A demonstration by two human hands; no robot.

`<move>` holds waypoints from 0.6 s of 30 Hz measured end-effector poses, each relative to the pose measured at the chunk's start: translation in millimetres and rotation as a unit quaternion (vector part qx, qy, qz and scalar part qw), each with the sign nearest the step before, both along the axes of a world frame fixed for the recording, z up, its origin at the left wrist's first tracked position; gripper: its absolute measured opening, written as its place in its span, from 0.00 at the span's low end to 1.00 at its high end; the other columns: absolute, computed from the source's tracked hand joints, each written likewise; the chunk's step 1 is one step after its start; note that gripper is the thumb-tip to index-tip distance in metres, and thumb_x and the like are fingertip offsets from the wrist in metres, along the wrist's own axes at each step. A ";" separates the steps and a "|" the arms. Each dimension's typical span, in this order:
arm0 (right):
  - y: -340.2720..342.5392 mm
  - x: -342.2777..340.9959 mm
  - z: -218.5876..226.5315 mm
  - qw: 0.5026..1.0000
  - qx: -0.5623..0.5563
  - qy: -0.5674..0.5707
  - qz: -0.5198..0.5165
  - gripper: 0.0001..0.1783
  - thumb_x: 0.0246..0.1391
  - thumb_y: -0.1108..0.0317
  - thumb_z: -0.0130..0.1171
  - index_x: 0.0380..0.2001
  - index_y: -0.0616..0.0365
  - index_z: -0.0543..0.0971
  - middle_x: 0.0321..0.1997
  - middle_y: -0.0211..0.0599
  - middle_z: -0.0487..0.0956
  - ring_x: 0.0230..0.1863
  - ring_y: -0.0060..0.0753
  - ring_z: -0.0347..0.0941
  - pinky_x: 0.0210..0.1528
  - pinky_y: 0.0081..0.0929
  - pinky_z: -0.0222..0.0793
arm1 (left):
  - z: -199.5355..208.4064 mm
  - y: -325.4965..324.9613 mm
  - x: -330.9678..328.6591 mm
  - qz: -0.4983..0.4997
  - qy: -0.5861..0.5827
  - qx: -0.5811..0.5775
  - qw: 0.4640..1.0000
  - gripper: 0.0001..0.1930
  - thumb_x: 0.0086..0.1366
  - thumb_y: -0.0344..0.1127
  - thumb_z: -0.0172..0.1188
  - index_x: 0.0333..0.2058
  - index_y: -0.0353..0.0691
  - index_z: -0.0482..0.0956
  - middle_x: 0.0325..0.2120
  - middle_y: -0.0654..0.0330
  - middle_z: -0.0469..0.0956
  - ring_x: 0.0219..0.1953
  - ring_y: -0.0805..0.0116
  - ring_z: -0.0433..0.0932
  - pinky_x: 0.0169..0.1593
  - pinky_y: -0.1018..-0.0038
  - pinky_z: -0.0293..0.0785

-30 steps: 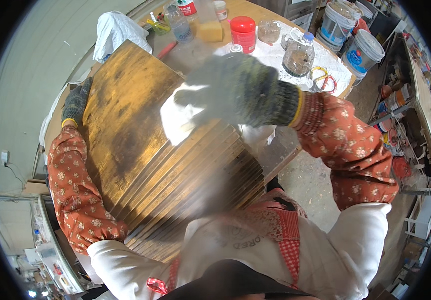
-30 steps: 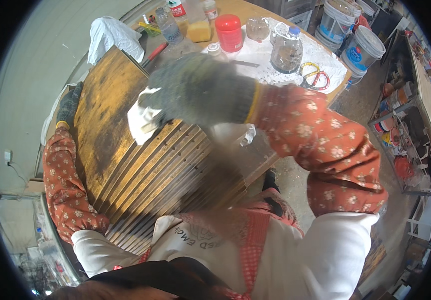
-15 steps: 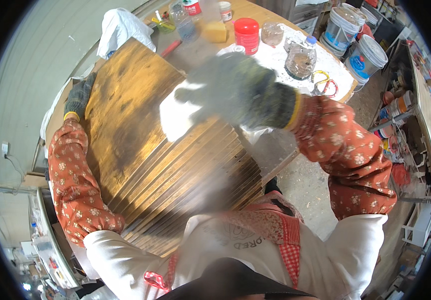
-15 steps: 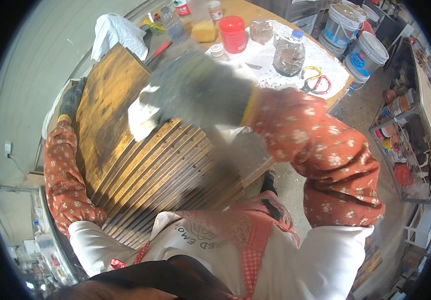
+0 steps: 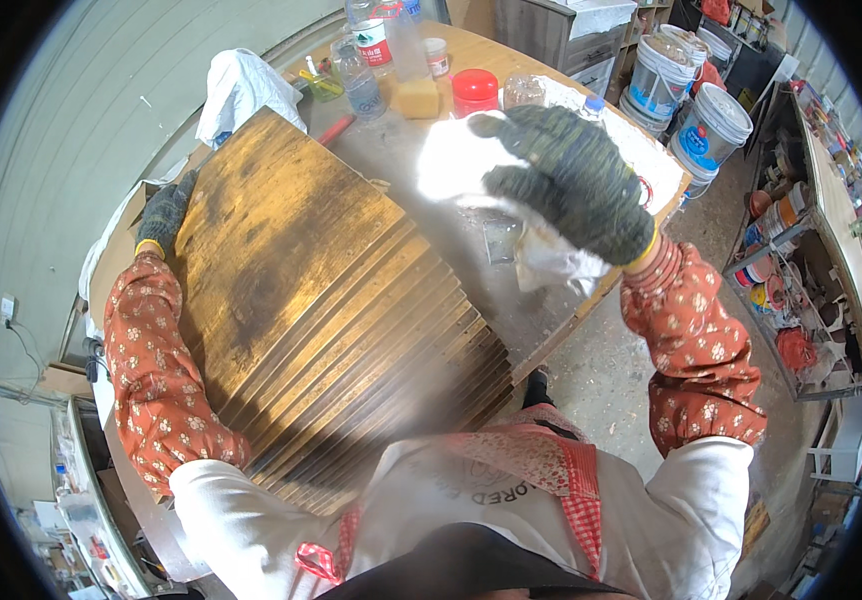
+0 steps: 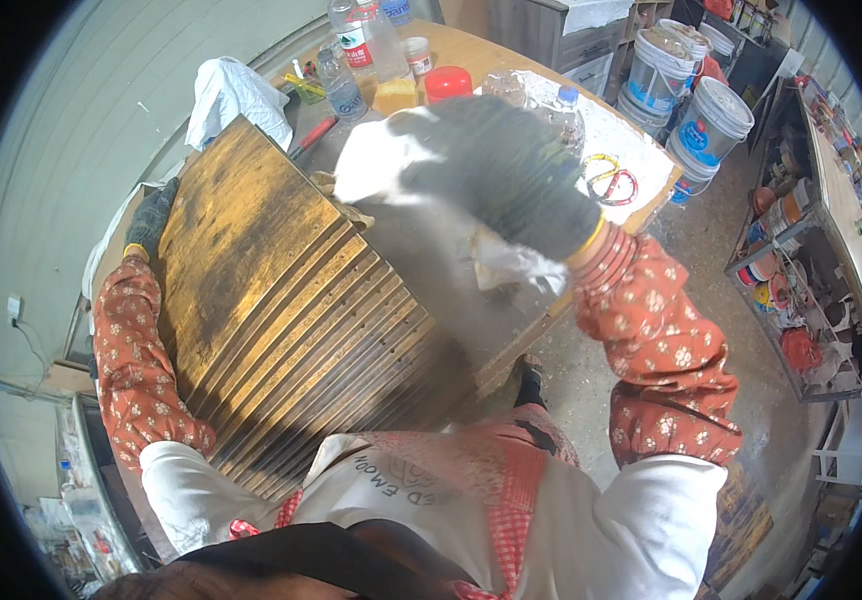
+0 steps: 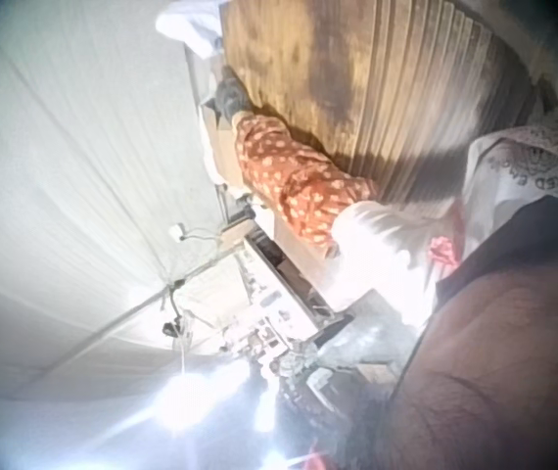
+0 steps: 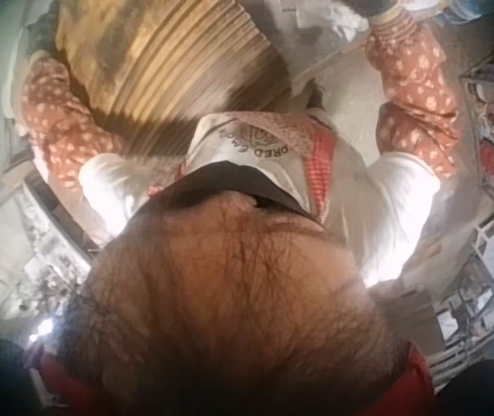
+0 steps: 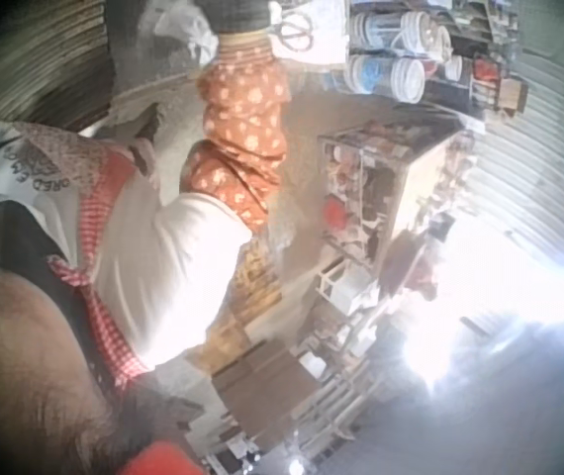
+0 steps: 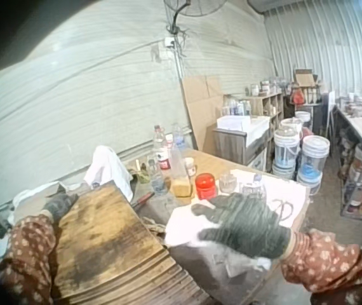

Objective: The person scrubs a large, curved wooden object with a brush and then wipes it with a white cloth. The object is held on a workbench in a workshop.

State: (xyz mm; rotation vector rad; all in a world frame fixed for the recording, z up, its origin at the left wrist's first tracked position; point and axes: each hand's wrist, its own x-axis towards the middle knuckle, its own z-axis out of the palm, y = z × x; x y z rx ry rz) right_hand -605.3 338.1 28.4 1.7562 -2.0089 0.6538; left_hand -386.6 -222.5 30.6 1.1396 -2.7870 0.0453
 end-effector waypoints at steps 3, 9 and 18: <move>-18.2 33.5 5.0 0.986 -0.067 0.130 0.082 0.27 0.56 0.50 0.66 0.59 0.35 0.79 0.61 0.46 0.77 0.57 0.48 0.76 0.55 0.43 0.74 | 2.0 -4.7 6.5 -0.098 -0.090 -0.063 0.989 0.23 0.75 0.47 0.44 0.61 0.42 0.72 0.59 0.46 0.73 0.61 0.47 0.71 0.64 0.63 0.65; -69.2 44.7 -7.7 0.988 -0.088 0.036 0.124 0.24 0.53 0.59 0.67 0.55 0.42 0.82 0.54 0.42 0.80 0.54 0.45 0.76 0.53 0.42 0.75 | 5.2 -4.4 2.1 -0.053 -0.021 0.031 0.998 0.35 0.73 0.62 0.42 0.62 0.35 0.72 0.64 0.45 0.69 0.67 0.49 0.66 0.69 0.64 0.59; -85.1 29.0 -11.7 0.968 -0.022 0.144 0.204 0.15 0.55 0.66 0.59 0.47 0.47 0.83 0.39 0.32 0.80 0.46 0.39 0.76 0.50 0.35 0.73 | 5.0 5.0 -3.3 -0.007 -0.011 0.029 1.000 0.31 0.73 0.56 0.44 0.62 0.38 0.72 0.59 0.44 0.73 0.62 0.46 0.70 0.65 0.61 0.63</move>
